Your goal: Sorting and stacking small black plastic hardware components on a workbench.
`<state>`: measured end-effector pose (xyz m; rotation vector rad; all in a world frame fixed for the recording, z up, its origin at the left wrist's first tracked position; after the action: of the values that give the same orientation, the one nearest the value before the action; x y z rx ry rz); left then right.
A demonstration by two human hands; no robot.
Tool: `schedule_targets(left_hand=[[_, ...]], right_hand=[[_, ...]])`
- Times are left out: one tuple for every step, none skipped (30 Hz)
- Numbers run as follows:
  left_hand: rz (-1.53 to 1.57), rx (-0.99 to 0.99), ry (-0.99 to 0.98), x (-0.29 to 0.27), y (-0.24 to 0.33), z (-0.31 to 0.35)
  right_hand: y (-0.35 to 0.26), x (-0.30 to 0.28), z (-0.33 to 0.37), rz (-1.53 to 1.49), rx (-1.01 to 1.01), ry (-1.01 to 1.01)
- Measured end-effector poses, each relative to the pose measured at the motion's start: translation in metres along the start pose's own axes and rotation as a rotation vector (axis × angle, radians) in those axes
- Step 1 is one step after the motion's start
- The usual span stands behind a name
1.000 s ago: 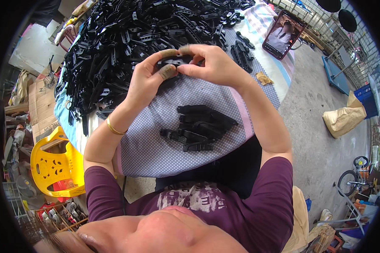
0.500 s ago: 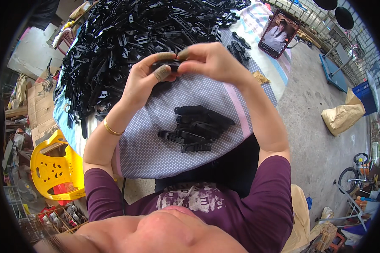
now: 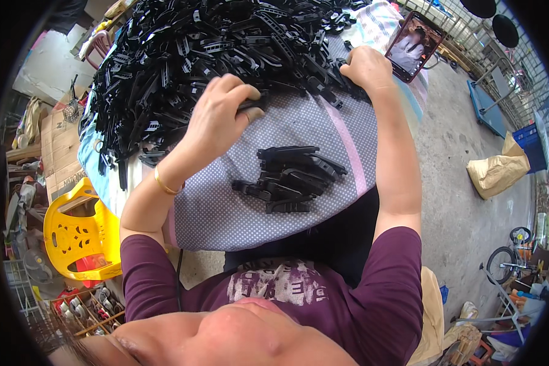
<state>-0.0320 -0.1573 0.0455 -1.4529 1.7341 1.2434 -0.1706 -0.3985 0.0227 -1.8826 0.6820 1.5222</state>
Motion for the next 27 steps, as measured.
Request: schedule_targets(left_hand=[[-0.151, -0.015, 0.037, -0.002, -0.002, 0.0], [-0.267, 0.006, -0.005, 0.003, -0.006, 0.001], [-0.269, 0.006, -0.005, 0.007, -0.007, 0.003], [-0.411, 0.02, -0.034, 0.011, -0.005, 0.005], [-0.553, 0.033, -0.064, 0.014, -0.002, 0.006], [-0.667, 0.05, -0.066, 0.015, 0.001, 0.008], [-0.668, 0.05, -0.066, 0.014, 0.001, 0.008], [-0.64, 0.062, -0.093, 0.013, 0.002, 0.007], [-0.617, 0.07, -0.123, 0.012, 0.001, 0.007], [-0.619, 0.07, -0.123, 0.01, -0.001, 0.006], [-0.56, 0.068, -0.133, 0.007, -0.004, 0.007], [-0.497, 0.071, -0.143, 0.005, -0.006, 0.007], [-0.496, 0.073, -0.144, 0.004, -0.005, 0.007], [-0.48, 0.057, -0.133, 0.003, -0.005, 0.006], [-0.463, 0.041, -0.123, 0.002, -0.005, 0.006], [-0.463, 0.041, -0.123, 0.002, -0.004, 0.005], [-0.503, 0.04, -0.11, 0.001, -0.001, 0.003], [-0.543, 0.039, -0.096, 0.001, 0.001, 0.001], [-0.543, 0.04, -0.095, 0.003, 0.0, 0.0], [-0.546, 0.04, -0.077, 0.005, -0.003, -0.001], [-0.55, 0.04, -0.058, 0.007, -0.006, -0.002], [-0.552, 0.04, -0.058, 0.009, -0.01, -0.002], [-0.442, 0.045, -0.041, 0.008, -0.014, -0.003], [-0.332, 0.049, -0.023, 0.006, -0.017, -0.003], [-0.335, 0.048, -0.022, 0.002, -0.02, -0.004], [-0.132, -0.04, 0.0, -0.008, -0.02, -0.008], [0.074, -0.128, 0.021, -0.018, -0.021, -0.012]], right_hand=[[-0.001, 0.001, 0.0, -0.002, -0.002, 0.0], [-0.001, 0.001, -0.001, 0.014, 0.012, 0.012], [-0.002, 0.001, -0.001, 0.03, 0.027, 0.024], [-0.003, 0.0, -0.001, 0.029, 0.026, 0.025], [-0.005, -0.003, -0.001, -0.046, -0.011, 0.144], [-0.006, -0.007, 0.001, -0.12, -0.049, 0.263], [-0.009, -0.007, 0.003, -0.121, -0.049, 0.263], [-0.016, -0.012, 0.009, -0.391, -0.223, 0.327], [-0.027, -0.016, 0.016, -0.667, -0.402, 0.385], [-0.039, -0.016, 0.022, -0.852, -0.446, 0.21], [-0.051, -0.011, 0.026, -0.921, -0.523, 0.123], [-0.061, -0.009, 0.03, -0.982, -0.554, 0.04], [-0.07, -0.008, 0.033, -1.042, -0.584, -0.043], [-0.075, -0.007, 0.036, -1.042, -0.583, -0.043], [-0.079, -0.006, 0.039, -1.028, -0.589, -0.042], [-0.081, -0.006, 0.04, -1.015, -0.594, -0.042], [-0.08, -0.006, 0.039, -1.014, -0.593, -0.041], [-0.079, -0.005, 0.038, -0.981, -0.587, -0.049], [-0.078, -0.004, 0.037, -0.948, -0.582, -0.057], [-0.08, -0.003, 0.038, -0.949, -0.582, -0.056], [-0.082, -0.002, 0.039, -0.97, -0.591, -0.046], [-0.084, -0.002, 0.04, -0.99, -0.601, -0.037], [-0.086, -0.003, 0.041, -0.991, -0.604, -0.037], [-0.089, -0.005, 0.043, -1.014, -0.629, -0.003], [-0.091, -0.007, 0.045, -1.037, -0.655, 0.032], [-0.09, -0.009, 0.046, -1.036, -0.657, 0.033], [-0.09, -0.011, 0.048, -1.032, -0.673, 0.061]])
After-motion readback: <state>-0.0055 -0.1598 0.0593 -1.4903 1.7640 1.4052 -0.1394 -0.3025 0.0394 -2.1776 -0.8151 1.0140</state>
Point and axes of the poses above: each hand's wrist, its own z-axis away from the middle knuckle, its own x-axis out of the palm, y = z × x, the point moved 3 cm from there along -z, towards the middle knuckle, and after that the axes turned 4 degrees about -x, right-handed, at the moved point
